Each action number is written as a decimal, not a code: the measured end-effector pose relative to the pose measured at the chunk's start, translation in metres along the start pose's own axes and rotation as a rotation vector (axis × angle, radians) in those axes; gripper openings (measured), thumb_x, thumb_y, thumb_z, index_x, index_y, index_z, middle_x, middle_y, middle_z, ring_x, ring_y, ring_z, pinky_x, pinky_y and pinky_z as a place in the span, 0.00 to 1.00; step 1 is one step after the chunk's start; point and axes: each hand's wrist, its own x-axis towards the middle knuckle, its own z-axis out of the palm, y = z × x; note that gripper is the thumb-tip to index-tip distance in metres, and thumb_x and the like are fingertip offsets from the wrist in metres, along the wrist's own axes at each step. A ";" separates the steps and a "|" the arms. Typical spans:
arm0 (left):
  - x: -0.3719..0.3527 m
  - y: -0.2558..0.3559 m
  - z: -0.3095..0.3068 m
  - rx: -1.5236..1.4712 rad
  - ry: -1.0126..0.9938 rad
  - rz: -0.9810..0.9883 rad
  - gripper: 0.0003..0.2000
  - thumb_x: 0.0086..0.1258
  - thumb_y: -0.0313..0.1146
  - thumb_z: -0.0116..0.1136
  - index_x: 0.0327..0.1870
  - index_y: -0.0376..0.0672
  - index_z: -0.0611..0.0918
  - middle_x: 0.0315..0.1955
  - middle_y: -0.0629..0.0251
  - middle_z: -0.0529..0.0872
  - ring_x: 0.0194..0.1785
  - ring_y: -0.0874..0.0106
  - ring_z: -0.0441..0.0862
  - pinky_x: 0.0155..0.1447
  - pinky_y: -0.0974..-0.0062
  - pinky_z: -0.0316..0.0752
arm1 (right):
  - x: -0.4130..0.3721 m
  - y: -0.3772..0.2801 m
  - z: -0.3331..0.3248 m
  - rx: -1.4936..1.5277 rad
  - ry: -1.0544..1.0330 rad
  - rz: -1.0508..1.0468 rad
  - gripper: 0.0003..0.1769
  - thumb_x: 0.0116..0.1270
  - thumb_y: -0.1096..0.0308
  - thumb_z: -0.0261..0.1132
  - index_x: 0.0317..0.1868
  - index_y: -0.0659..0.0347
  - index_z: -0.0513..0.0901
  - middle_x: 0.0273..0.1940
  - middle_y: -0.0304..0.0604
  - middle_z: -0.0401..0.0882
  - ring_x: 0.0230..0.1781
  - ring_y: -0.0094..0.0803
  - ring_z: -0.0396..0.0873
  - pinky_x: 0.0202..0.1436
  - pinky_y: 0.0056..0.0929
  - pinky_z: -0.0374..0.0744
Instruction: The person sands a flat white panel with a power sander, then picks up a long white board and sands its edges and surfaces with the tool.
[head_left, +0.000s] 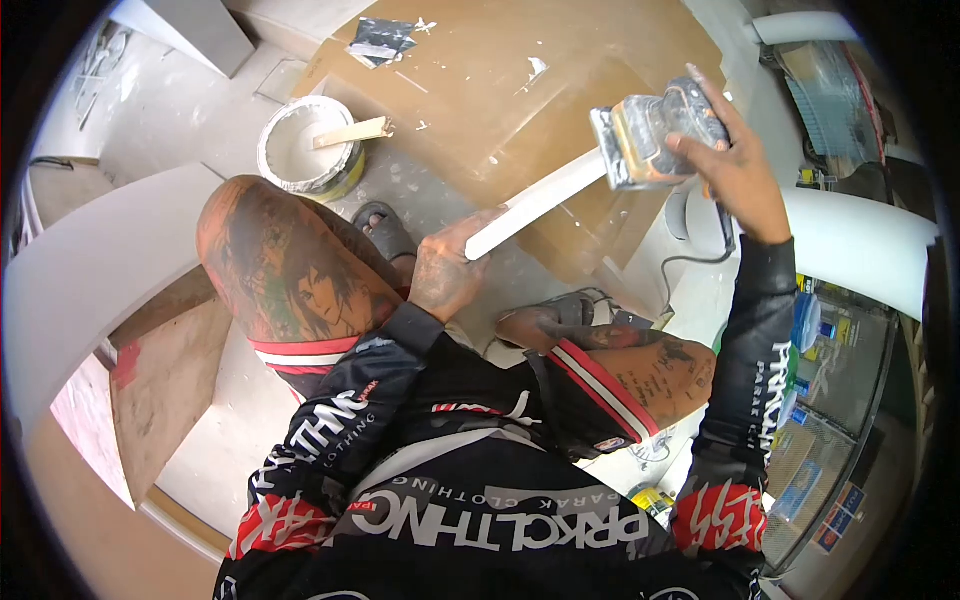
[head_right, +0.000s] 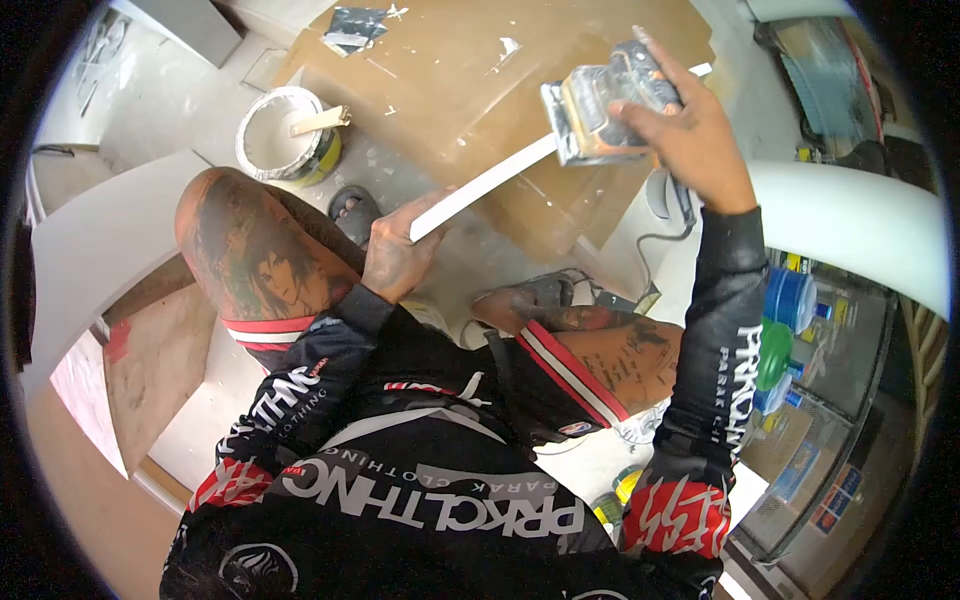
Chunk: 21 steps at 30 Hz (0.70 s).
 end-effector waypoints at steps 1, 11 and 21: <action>0.000 0.000 0.000 -0.004 -0.007 0.009 0.19 0.66 0.22 0.68 0.59 0.44 0.87 0.51 0.53 0.90 0.51 0.59 0.91 0.56 0.69 0.84 | 0.006 0.007 -0.006 -0.015 0.037 -0.009 0.42 0.64 0.72 0.75 0.79 0.55 0.70 0.57 0.46 0.85 0.53 0.27 0.83 0.63 0.26 0.78; 0.001 0.004 -0.002 0.014 -0.034 0.037 0.19 0.65 0.20 0.66 0.57 0.42 0.86 0.54 0.53 0.89 0.56 0.56 0.89 0.59 0.66 0.84 | 0.014 0.036 -0.020 -0.044 0.064 0.000 0.43 0.65 0.70 0.74 0.80 0.52 0.69 0.65 0.47 0.81 0.58 0.28 0.80 0.65 0.26 0.75; 0.004 0.009 -0.005 -0.031 -0.025 0.014 0.18 0.63 0.19 0.65 0.55 0.40 0.87 0.50 0.51 0.90 0.54 0.53 0.89 0.58 0.66 0.83 | -0.058 -0.024 0.054 -0.143 -0.029 -0.326 0.45 0.58 0.72 0.75 0.78 0.50 0.71 0.64 0.52 0.76 0.59 0.44 0.81 0.65 0.36 0.77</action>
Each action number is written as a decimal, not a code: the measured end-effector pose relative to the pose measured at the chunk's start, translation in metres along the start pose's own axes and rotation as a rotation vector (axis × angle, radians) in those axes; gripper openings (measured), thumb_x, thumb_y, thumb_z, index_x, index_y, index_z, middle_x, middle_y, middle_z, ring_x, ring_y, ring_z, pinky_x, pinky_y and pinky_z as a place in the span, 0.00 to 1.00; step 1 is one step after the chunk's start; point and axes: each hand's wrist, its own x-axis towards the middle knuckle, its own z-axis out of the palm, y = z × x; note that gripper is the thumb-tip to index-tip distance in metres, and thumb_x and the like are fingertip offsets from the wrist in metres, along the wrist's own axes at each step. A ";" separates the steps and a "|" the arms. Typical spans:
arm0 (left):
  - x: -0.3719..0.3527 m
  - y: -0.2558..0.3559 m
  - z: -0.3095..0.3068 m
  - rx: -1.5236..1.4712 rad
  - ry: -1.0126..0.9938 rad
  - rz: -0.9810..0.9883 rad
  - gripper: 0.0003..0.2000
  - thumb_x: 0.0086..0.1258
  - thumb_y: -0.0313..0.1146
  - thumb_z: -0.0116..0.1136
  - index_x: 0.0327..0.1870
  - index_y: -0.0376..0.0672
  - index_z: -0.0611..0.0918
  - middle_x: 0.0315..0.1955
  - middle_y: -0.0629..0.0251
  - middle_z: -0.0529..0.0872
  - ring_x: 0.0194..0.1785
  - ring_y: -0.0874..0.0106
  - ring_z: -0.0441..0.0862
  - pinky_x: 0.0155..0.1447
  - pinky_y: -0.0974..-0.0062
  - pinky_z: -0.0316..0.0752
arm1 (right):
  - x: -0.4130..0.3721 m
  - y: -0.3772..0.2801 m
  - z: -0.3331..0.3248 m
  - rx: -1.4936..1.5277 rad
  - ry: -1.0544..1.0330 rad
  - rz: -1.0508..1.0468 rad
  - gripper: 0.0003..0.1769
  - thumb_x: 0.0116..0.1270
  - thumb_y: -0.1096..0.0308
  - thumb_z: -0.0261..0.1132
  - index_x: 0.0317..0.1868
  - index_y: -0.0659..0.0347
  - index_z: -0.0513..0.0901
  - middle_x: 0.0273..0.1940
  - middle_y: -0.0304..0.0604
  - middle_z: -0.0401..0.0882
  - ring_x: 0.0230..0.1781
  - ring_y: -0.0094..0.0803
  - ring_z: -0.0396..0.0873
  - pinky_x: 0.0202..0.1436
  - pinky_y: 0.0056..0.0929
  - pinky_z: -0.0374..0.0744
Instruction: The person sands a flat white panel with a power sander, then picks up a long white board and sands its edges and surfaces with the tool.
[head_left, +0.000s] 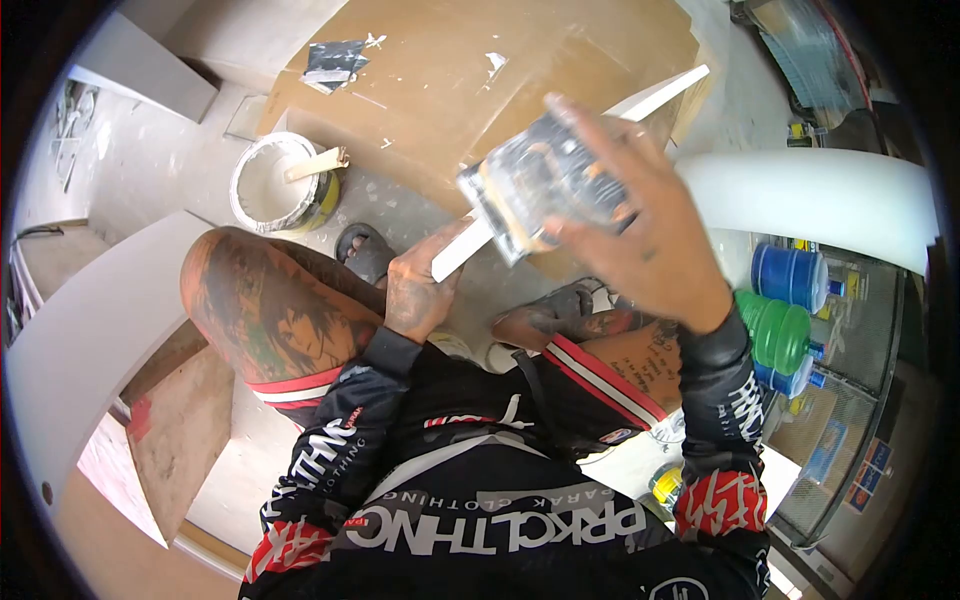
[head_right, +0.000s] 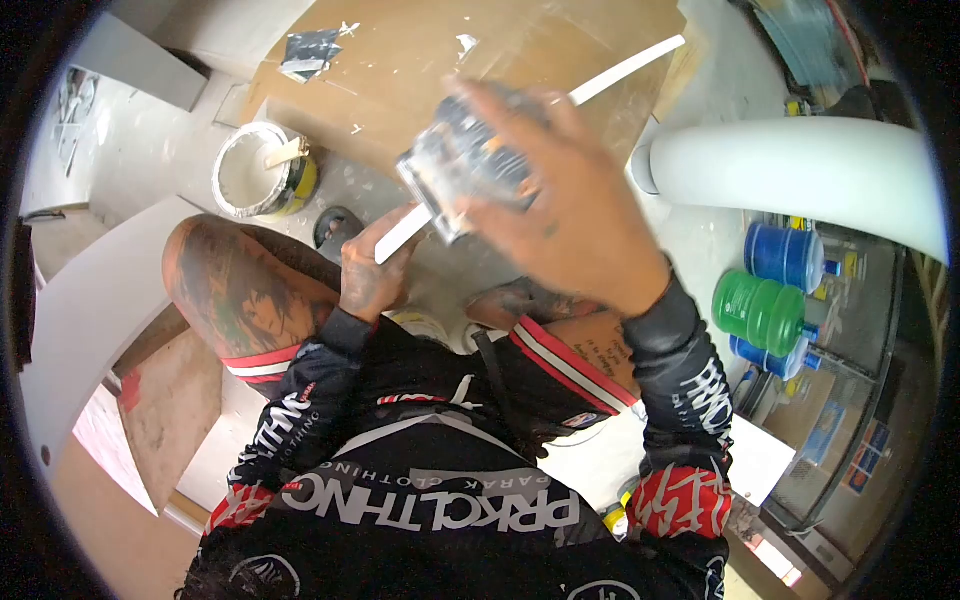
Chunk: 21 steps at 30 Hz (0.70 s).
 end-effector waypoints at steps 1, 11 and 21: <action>0.000 -0.001 -0.001 -0.003 -0.010 0.009 0.18 0.63 0.19 0.65 0.55 0.40 0.87 0.50 0.51 0.90 0.54 0.53 0.89 0.58 0.66 0.83 | -0.005 -0.010 0.004 -0.004 0.011 0.006 0.45 0.58 0.72 0.75 0.78 0.50 0.71 0.64 0.52 0.76 0.59 0.44 0.81 0.65 0.36 0.77; 0.001 0.002 -0.001 0.001 -0.012 -0.111 0.18 0.66 0.20 0.68 0.58 0.38 0.86 0.52 0.51 0.90 0.55 0.62 0.90 0.59 0.70 0.82 | -0.009 0.015 -0.013 -0.041 -0.014 0.106 0.46 0.58 0.70 0.75 0.79 0.45 0.71 0.62 0.50 0.76 0.56 0.38 0.81 0.53 0.31 0.83; 0.004 0.006 -0.001 0.032 -0.063 -0.113 0.18 0.68 0.19 0.66 0.59 0.37 0.86 0.54 0.52 0.90 0.58 0.62 0.89 0.62 0.70 0.82 | 0.030 0.126 -0.096 0.171 0.171 0.274 0.44 0.65 0.71 0.70 0.81 0.57 0.64 0.56 0.45 0.84 0.53 0.33 0.83 0.59 0.28 0.81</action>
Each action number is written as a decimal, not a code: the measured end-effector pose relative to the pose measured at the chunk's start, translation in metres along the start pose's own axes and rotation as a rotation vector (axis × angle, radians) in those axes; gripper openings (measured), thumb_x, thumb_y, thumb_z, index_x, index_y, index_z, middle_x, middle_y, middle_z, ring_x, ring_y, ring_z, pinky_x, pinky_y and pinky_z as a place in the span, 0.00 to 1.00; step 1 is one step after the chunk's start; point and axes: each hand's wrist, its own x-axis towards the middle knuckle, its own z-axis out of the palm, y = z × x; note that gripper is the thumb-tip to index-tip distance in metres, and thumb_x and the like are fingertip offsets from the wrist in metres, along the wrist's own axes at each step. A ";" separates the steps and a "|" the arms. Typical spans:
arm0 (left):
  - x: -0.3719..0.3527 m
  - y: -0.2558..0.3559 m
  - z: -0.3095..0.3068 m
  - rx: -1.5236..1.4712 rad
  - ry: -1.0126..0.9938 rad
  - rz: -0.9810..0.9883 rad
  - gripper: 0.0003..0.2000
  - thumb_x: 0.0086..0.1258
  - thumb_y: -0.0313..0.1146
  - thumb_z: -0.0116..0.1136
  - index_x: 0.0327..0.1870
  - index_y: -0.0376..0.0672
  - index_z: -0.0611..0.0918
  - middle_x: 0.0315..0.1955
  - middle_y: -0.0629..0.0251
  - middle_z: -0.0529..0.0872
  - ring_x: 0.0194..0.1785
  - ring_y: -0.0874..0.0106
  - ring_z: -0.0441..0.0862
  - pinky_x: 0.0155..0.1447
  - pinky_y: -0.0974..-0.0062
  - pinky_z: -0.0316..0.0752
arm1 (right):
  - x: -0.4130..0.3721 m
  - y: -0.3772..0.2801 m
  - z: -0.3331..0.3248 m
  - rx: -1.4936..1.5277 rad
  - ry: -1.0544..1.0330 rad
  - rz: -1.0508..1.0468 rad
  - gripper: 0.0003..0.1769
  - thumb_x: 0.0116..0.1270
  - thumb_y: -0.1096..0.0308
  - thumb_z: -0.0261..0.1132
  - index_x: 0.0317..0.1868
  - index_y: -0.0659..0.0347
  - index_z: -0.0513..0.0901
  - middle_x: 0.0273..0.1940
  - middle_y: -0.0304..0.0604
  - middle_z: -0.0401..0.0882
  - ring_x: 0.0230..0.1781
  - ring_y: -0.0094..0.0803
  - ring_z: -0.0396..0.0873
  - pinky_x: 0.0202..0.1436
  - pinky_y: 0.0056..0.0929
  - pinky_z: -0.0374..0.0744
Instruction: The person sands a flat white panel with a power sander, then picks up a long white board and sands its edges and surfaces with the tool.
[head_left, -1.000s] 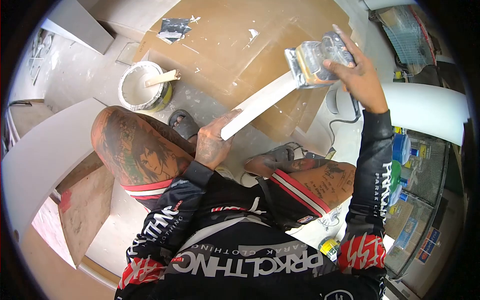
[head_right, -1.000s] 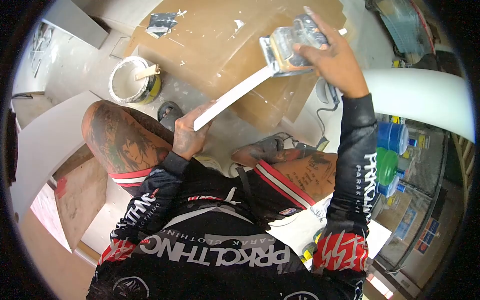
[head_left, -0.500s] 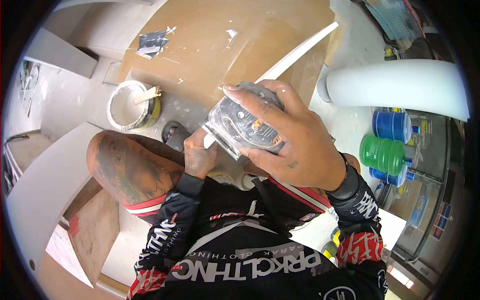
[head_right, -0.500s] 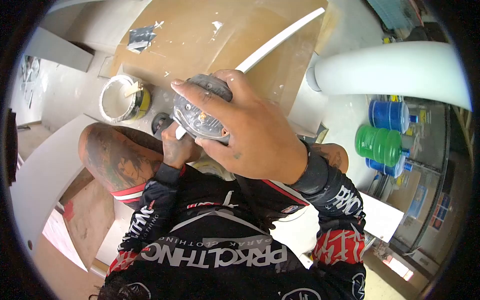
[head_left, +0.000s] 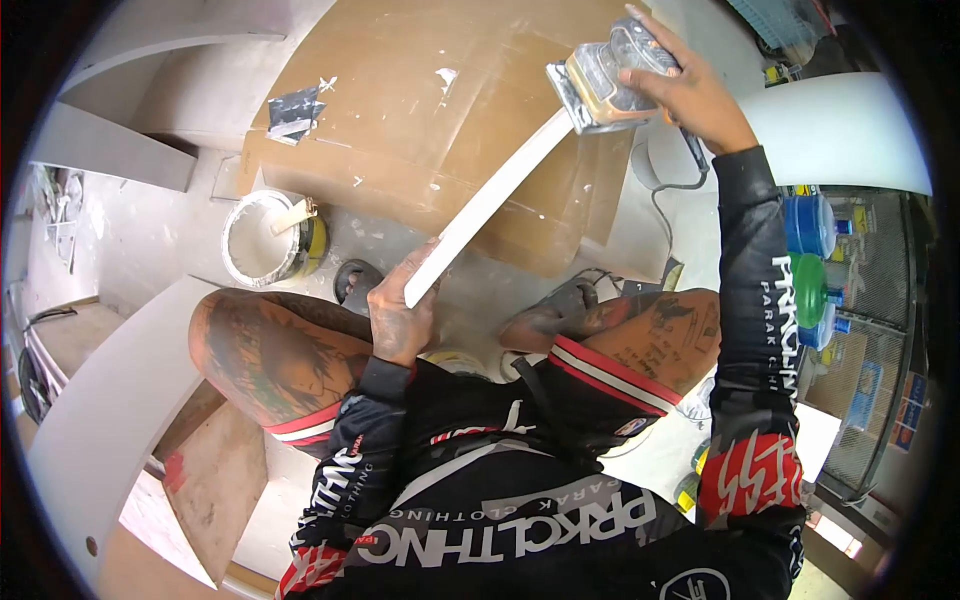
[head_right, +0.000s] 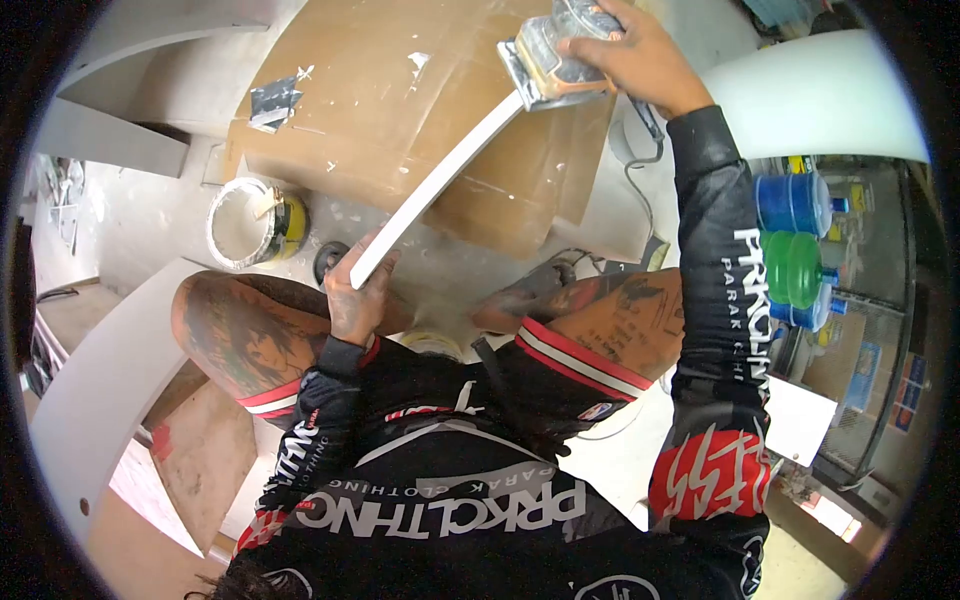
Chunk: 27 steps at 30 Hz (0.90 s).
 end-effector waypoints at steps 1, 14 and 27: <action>0.001 0.000 -0.001 0.038 0.005 0.050 0.17 0.68 0.19 0.65 0.58 0.37 0.86 0.54 0.52 0.90 0.58 0.62 0.89 0.62 0.69 0.82 | 0.001 0.001 -0.001 0.039 0.021 0.050 0.45 0.65 0.81 0.67 0.82 0.57 0.63 0.54 0.37 0.82 0.51 0.23 0.79 0.58 0.22 0.79; 0.004 -0.013 -0.003 0.071 0.020 0.118 0.15 0.69 0.23 0.68 0.56 0.33 0.86 0.42 0.54 0.92 0.41 0.72 0.89 0.49 0.73 0.83 | -0.073 -0.048 0.070 -0.086 -0.021 -0.224 0.45 0.60 0.68 0.76 0.79 0.44 0.72 0.56 0.44 0.77 0.50 0.31 0.74 0.53 0.27 0.76; 0.005 -0.017 -0.008 0.105 -0.049 0.071 0.19 0.67 0.14 0.63 0.60 0.34 0.85 0.55 0.52 0.90 0.54 0.67 0.90 0.59 0.72 0.82 | 0.011 0.053 -0.041 -0.164 0.162 0.015 0.45 0.64 0.73 0.70 0.82 0.55 0.64 0.57 0.42 0.83 0.53 0.27 0.80 0.57 0.23 0.79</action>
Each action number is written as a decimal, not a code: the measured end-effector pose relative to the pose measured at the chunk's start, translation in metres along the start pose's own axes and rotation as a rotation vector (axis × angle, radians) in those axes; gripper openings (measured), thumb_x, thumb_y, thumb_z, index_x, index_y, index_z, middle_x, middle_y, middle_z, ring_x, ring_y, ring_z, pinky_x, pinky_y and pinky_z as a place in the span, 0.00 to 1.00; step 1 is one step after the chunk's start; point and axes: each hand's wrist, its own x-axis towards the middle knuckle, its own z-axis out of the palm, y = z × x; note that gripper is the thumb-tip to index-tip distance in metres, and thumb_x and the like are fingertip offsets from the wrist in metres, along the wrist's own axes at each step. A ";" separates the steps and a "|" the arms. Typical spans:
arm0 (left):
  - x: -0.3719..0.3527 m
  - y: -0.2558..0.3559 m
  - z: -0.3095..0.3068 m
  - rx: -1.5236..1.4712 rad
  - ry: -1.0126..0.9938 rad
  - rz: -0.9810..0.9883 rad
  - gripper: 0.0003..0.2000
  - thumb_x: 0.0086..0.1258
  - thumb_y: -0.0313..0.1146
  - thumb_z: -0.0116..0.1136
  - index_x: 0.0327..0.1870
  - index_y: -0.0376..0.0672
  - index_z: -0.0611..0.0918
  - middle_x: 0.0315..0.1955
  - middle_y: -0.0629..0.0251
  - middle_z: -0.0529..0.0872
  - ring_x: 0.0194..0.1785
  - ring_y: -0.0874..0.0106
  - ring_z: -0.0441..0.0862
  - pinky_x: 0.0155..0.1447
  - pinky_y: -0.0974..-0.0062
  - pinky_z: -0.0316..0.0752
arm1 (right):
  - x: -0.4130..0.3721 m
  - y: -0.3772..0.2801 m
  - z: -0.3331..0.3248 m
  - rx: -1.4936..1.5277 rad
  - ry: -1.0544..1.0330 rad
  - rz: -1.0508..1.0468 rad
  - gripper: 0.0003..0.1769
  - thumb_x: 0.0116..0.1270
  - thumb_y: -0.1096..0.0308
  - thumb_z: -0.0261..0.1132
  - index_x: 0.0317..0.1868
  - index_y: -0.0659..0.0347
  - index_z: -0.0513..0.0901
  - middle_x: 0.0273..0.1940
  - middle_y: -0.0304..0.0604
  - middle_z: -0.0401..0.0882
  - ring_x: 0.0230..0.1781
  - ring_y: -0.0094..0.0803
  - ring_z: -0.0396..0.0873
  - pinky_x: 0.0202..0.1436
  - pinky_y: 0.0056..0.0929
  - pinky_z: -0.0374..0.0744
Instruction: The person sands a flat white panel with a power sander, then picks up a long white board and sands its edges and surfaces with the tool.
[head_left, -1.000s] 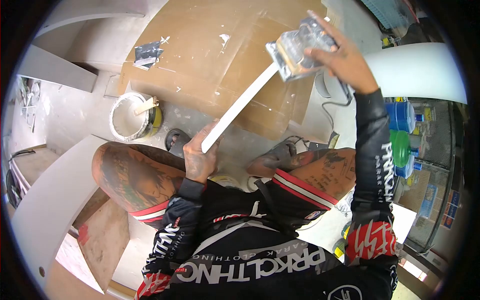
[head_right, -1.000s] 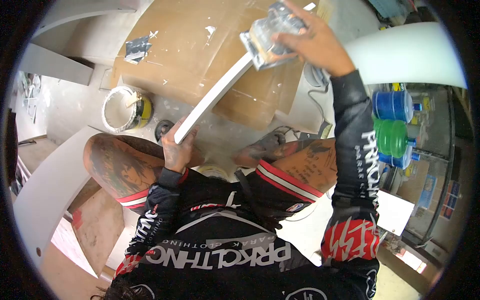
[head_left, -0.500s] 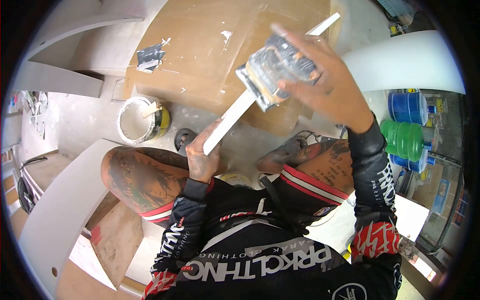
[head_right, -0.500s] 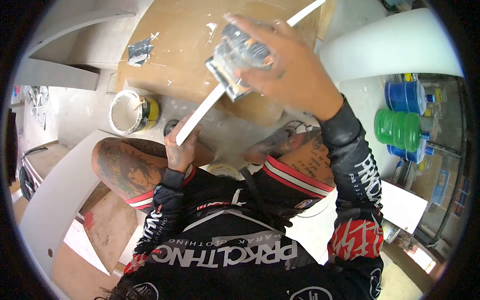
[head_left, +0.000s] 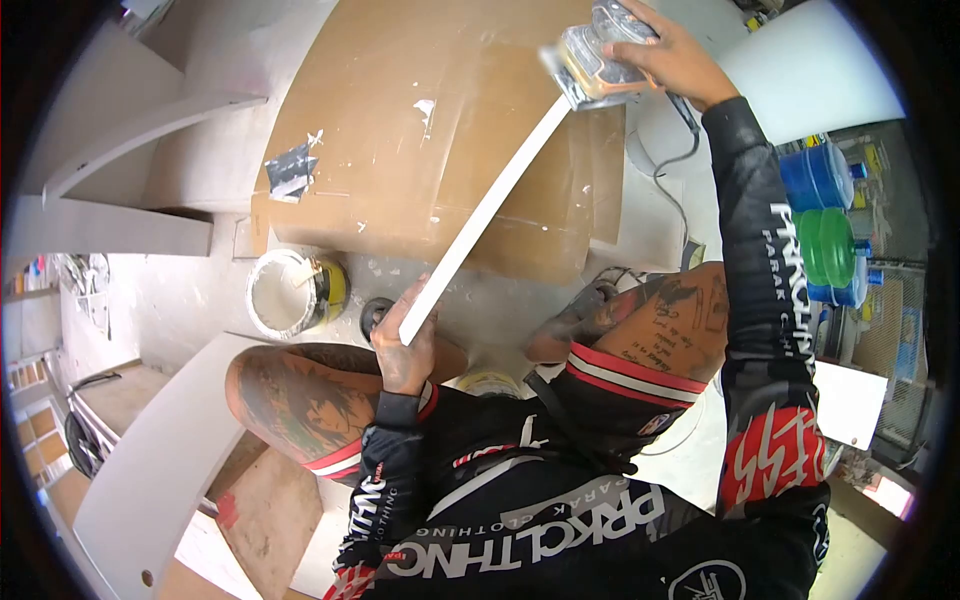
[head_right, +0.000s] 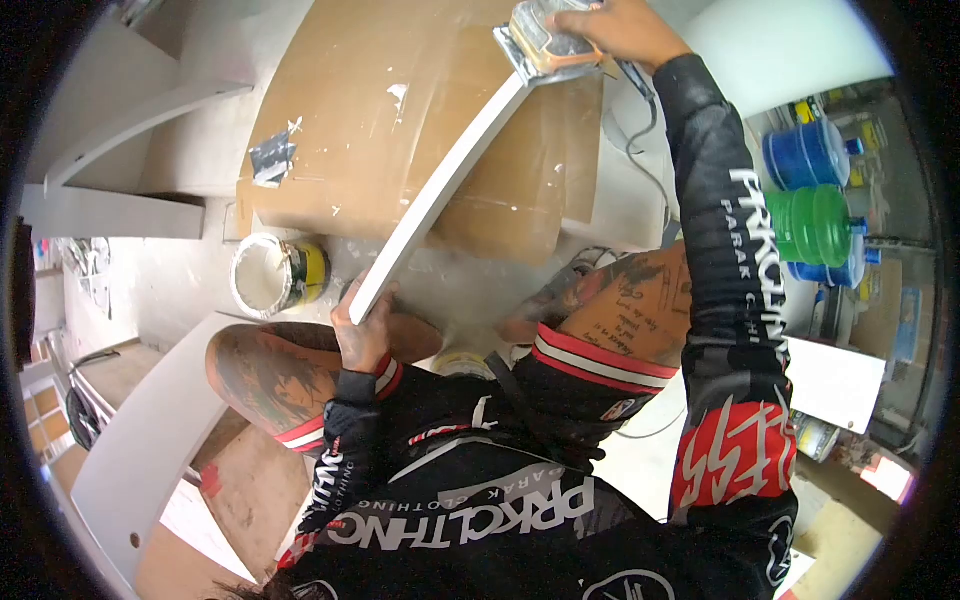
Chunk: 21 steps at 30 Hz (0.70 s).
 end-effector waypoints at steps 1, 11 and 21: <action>0.000 0.000 -0.001 0.007 -0.009 0.013 0.19 0.67 0.14 0.63 0.60 0.34 0.85 0.55 0.52 0.90 0.54 0.67 0.90 0.59 0.72 0.82 | 0.005 0.009 0.001 0.041 0.027 -0.029 0.45 0.64 0.71 0.70 0.82 0.54 0.64 0.57 0.43 0.83 0.53 0.28 0.81 0.57 0.24 0.80; 0.006 0.000 -0.009 0.050 -0.046 -0.149 0.17 0.69 0.21 0.67 0.59 0.33 0.85 0.45 0.56 0.93 0.44 0.75 0.89 0.51 0.73 0.83 | -0.065 -0.042 0.054 0.120 -0.030 -0.250 0.43 0.64 0.67 0.75 0.79 0.47 0.70 0.70 0.46 0.74 0.63 0.36 0.75 0.61 0.34 0.81; 0.014 0.010 -0.013 0.161 -0.002 -0.081 0.07 0.68 0.27 0.71 0.41 0.33 0.89 0.31 0.53 0.91 0.33 0.66 0.90 0.40 0.69 0.80 | -0.039 -0.022 0.027 -0.009 -0.048 -0.271 0.45 0.61 0.73 0.69 0.81 0.49 0.66 0.62 0.53 0.80 0.57 0.44 0.81 0.65 0.36 0.79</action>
